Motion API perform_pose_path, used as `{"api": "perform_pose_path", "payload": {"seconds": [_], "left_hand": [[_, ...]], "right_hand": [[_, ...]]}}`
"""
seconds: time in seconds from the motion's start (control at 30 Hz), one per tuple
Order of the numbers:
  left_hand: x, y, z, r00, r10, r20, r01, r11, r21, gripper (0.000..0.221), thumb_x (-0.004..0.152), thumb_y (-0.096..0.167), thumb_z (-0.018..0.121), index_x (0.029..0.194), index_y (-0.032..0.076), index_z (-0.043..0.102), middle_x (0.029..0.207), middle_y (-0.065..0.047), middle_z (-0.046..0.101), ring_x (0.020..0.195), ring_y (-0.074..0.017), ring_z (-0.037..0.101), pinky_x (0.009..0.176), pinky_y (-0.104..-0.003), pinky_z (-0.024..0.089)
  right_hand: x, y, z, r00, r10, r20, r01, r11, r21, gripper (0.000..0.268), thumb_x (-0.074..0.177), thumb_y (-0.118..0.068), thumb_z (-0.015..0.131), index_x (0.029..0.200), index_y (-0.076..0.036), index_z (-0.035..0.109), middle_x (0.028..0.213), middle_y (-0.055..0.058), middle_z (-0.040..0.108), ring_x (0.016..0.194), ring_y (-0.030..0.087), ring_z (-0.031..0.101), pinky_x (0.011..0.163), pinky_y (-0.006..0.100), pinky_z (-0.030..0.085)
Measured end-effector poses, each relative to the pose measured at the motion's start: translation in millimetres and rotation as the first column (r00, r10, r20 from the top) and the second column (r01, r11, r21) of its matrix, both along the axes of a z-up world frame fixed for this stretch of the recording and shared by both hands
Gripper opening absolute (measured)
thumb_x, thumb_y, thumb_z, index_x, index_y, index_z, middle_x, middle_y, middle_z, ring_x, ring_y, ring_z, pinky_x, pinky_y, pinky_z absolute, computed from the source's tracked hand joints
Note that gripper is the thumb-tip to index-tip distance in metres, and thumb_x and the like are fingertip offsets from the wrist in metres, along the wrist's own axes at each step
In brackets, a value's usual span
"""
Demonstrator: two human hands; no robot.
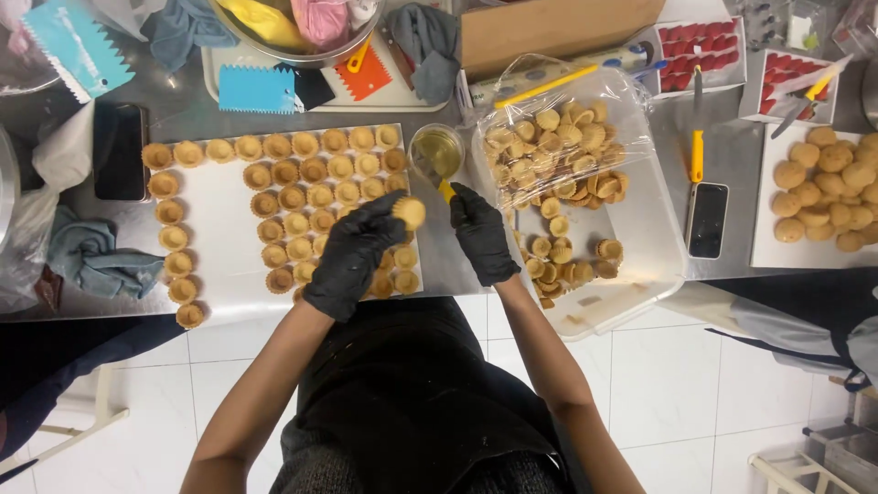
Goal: Arranging small tart shells on a tray and brushing the inside of each with a liquid coating.
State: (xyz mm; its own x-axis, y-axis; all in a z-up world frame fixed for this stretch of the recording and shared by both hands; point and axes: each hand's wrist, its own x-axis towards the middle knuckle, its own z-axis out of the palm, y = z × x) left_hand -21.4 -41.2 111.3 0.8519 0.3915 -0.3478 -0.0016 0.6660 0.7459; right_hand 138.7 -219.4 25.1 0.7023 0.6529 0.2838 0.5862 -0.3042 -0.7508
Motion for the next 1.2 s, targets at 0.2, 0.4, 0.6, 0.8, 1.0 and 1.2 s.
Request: {"api": "perform_pose_path", "payload": {"seconds": [0.2,0.4,0.6,0.8,1.0,1.2], "left_hand": [[3,34,-71,0.970,0.220,-0.107,-0.238,0.947,-0.215,0.043,0.097,-0.001,0.063,0.139,0.005,0.060,0.117,-0.005,0.072,0.105,-0.0157,0.070,0.099,-0.033,0.059],[63,35,-102,0.988,0.154,-0.010,-0.152,0.966,-0.207,0.042,0.095,-0.003,0.065,0.136,0.005,0.062,0.114,-0.004,0.071,0.104,-0.0169,0.069,0.098,-0.034,0.059],[97,24,-89,0.993,0.093,0.073,-0.077,0.976,-0.205,0.042,0.097,-0.008,0.066,0.137,0.003,0.064,0.104,-0.001,0.067,0.096,-0.0118,0.066,0.096,-0.031,0.057],[100,24,-104,0.975,0.060,0.214,-0.011,0.974,-0.226,0.045,0.100,-0.010,0.066,0.143,0.003,0.063,0.106,0.000,0.064,0.100,-0.0116,0.064,0.100,-0.029,0.057],[94,34,-83,0.986,-0.071,0.153,0.102,0.972,-0.211,0.039,0.099,-0.007,0.062,0.137,-0.002,0.061,0.126,-0.008,0.069,0.106,-0.0183,0.067,0.099,-0.034,0.059],[76,38,-53,0.977,-0.115,0.182,0.147,0.973,-0.177,0.040,0.097,-0.008,0.064,0.137,-0.003,0.062,0.130,-0.009,0.069,0.115,-0.0173,0.067,0.101,-0.029,0.057]], "right_hand": [[-28,-19,31,0.316,0.059,-0.947,0.401,0.896,0.190,0.035,0.107,-0.019,0.058,0.136,0.000,0.066,0.076,0.001,0.056,0.057,0.006,0.039,0.052,0.023,0.033],[-69,-38,67,0.296,0.085,-0.951,0.476,0.851,0.224,0.040,0.105,-0.017,0.055,0.143,-0.004,0.057,0.087,0.005,0.060,0.066,0.008,0.046,0.059,0.024,0.040],[-89,-43,106,0.952,-0.108,-0.288,0.148,0.982,0.121,0.043,0.108,-0.004,0.059,0.151,-0.008,0.055,0.112,0.008,0.063,0.092,0.018,0.057,0.082,0.032,0.050],[-82,-60,83,0.992,-0.121,0.029,0.124,0.985,-0.123,0.053,0.097,0.002,0.067,0.147,-0.013,0.056,0.107,0.012,0.060,0.091,0.026,0.063,0.079,0.035,0.053],[-66,-65,88,0.977,-0.083,0.196,0.100,0.992,-0.076,0.030,0.095,0.007,0.066,0.120,-0.010,0.065,0.111,0.014,0.060,0.095,0.029,0.063,0.081,0.035,0.053],[-54,-72,54,0.945,-0.207,-0.254,0.194,0.978,-0.076,0.037,0.095,0.011,0.056,0.128,-0.006,0.057,0.106,0.003,0.063,0.093,0.014,0.063,0.082,0.025,0.052]]}}
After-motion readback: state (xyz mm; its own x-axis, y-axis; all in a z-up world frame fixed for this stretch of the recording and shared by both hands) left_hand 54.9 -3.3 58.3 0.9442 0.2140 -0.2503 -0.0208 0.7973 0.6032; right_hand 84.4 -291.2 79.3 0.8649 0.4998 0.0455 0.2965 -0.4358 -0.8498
